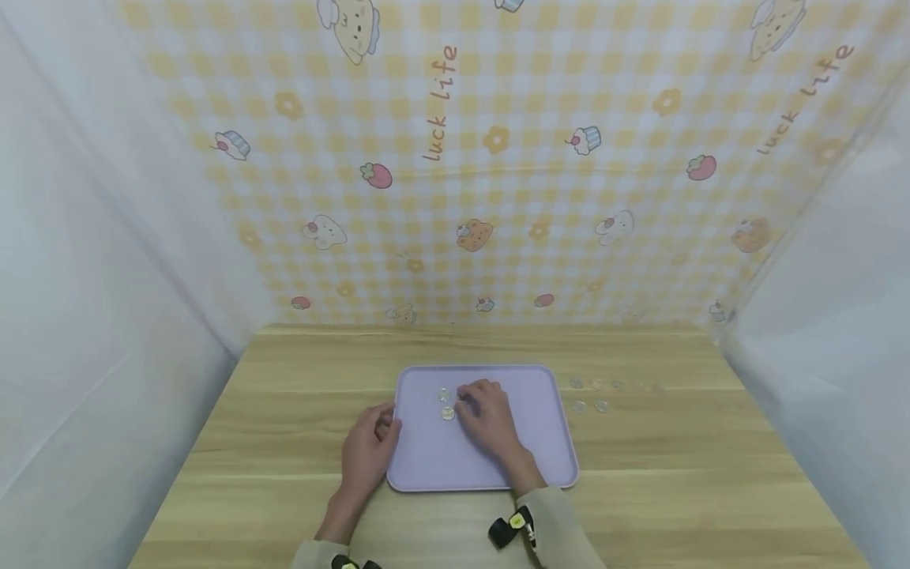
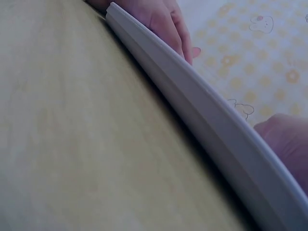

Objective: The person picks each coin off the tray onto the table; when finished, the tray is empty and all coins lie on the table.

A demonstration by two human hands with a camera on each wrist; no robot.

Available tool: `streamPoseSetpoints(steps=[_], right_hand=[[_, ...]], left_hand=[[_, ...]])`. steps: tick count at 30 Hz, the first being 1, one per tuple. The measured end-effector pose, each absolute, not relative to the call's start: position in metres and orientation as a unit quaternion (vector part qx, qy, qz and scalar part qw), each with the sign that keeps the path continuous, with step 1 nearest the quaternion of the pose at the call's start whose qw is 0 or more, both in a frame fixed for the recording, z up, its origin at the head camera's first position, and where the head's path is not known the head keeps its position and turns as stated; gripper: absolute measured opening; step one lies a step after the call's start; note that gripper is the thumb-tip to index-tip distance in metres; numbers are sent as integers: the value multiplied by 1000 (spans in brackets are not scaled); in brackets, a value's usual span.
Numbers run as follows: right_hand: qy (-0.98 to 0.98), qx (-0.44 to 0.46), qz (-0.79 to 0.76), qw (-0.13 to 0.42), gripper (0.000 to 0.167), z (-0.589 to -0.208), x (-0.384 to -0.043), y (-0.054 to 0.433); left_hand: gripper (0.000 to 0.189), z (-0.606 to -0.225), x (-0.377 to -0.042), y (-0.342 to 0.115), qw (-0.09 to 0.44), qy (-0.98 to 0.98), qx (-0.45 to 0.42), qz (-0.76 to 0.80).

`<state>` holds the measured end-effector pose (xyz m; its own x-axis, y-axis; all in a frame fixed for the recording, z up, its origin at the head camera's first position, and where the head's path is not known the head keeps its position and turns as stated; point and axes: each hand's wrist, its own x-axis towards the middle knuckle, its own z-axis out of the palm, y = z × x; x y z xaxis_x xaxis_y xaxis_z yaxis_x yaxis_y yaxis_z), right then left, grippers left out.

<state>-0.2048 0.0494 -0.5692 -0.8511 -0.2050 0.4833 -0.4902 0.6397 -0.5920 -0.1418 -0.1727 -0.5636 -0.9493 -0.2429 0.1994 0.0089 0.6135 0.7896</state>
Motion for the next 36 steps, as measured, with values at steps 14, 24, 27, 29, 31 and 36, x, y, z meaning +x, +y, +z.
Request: streamPoseSetpoints(steps=[14, 24, 27, 29, 31, 36], right_hand=[[-911, 173, 321, 192, 16, -572, -203, 51], [-922, 143, 322, 159, 25, -568, -201, 51], [-923, 135, 326, 151, 25, -566, -200, 52], [-923, 134, 326, 153, 25, -566, -200, 52], [-923, 135, 324, 156, 23, -566, -199, 52], [-927, 130, 318, 150, 20, -565, -200, 52]], left_hand=[[31, -564, -141, -174, 143, -886, 67, -437], [30, -564, -142, -174, 150, -887, 59, -433], [30, -563, -142, -173, 151, -886, 58, -434], [30, -563, -142, -173, 151, -886, 59, -434], [30, -562, -141, -173, 150, -886, 60, -435], [30, -563, -141, -173, 146, -887, 63, -433]])
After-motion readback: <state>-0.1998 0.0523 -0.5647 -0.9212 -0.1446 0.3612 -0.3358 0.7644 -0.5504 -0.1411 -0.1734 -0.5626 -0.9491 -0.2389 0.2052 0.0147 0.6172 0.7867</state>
